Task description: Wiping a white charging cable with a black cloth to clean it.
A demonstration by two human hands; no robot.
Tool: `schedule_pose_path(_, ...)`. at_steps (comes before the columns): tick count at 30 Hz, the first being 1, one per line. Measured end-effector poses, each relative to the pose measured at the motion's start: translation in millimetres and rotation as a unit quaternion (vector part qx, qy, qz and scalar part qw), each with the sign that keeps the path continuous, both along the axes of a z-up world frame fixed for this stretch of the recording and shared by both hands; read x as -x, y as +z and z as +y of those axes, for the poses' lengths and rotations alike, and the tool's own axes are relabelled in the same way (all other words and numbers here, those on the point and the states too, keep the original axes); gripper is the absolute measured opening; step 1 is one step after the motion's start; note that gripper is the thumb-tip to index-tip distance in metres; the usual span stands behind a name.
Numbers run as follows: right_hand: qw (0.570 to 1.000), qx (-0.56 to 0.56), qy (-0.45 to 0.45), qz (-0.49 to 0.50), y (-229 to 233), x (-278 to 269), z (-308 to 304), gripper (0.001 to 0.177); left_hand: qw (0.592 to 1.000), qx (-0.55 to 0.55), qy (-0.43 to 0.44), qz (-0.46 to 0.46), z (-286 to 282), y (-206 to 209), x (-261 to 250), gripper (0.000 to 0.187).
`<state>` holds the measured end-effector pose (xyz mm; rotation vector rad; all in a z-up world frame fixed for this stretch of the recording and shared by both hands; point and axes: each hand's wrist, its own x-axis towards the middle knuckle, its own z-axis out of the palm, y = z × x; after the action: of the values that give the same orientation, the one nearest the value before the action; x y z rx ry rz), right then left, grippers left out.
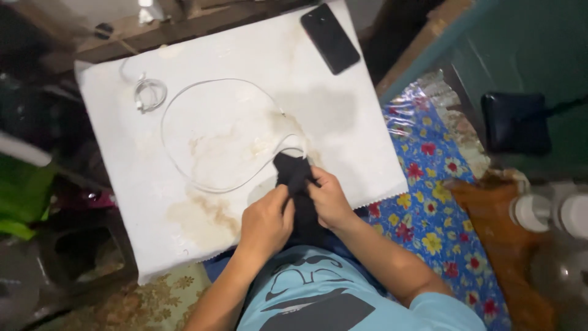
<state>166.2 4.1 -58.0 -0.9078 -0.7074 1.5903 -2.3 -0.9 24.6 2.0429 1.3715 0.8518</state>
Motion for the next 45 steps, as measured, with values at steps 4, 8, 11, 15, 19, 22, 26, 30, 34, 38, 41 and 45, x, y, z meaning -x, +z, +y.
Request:
schedule_pose_path(4,0.998,0.029,-0.029,0.042,10.4,-6.3,6.8,0.029,1.000,-0.002,0.003,0.006,-3.3,10.3,-1.2,0.013)
schedule_pose_path(8,0.999,0.032,-0.003,0.036,5.2,-14.9,8.2,0.026,0.999,0.000,-0.018,-0.033,-4.2,9.6,0.3,0.011)
schedule_pose_path(11,0.999,0.030,0.007,0.017,11.7,-22.3,12.5,0.026,0.999,0.019,-0.035,-0.032,-2.9,5.0,6.6,0.012)
schedule_pose_path(15,0.996,0.050,-0.064,0.038,-0.4,-52.8,15.0,0.028,0.988,0.050,-0.147,0.006,-1.7,3.1,32.7,0.007)
schedule_pose_path(19,0.995,0.037,-0.078,0.055,5.6,-52.7,17.1,0.024,0.986,0.023,-0.162,0.009,6.3,-2.5,49.8,0.009)
schedule_pose_path(22,0.996,0.046,-0.038,0.060,30.2,-33.3,13.6,0.034,0.993,0.032,-0.101,0.059,6.1,-3.8,48.6,0.012)
schedule_pose_path(26,0.997,0.064,-0.027,0.027,32.3,-28.7,9.3,0.044,0.982,0.103,-0.158,0.007,3.2,-0.7,40.4,0.023)
schedule_pose_path(30,0.998,-0.022,-0.011,0.065,6.7,-65.1,13.2,0.040,0.982,0.057,-0.174,0.038,10.8,-3.8,54.3,0.037)
schedule_pose_path(34,0.996,-0.037,-0.023,0.079,5.1,-63.0,17.1,0.040,0.980,0.011,-0.165,0.112,16.0,5.1,60.0,0.019)
schedule_pose_path(38,0.997,0.039,-0.055,0.038,19.1,-39.6,11.6,0.034,0.983,-0.035,-0.154,0.099,12.2,-3.9,46.3,0.021)
schedule_pose_path(41,0.996,0.048,-0.058,0.045,12.0,-41.3,9.7,0.035,0.980,-0.027,-0.183,0.079,12.8,-12.2,42.5,0.027)
schedule_pose_path(45,0.994,0.027,-0.088,0.064,-14.0,-74.3,16.2,0.033,0.974,-0.039,-0.177,0.137,20.7,-2.2,57.7,0.022)
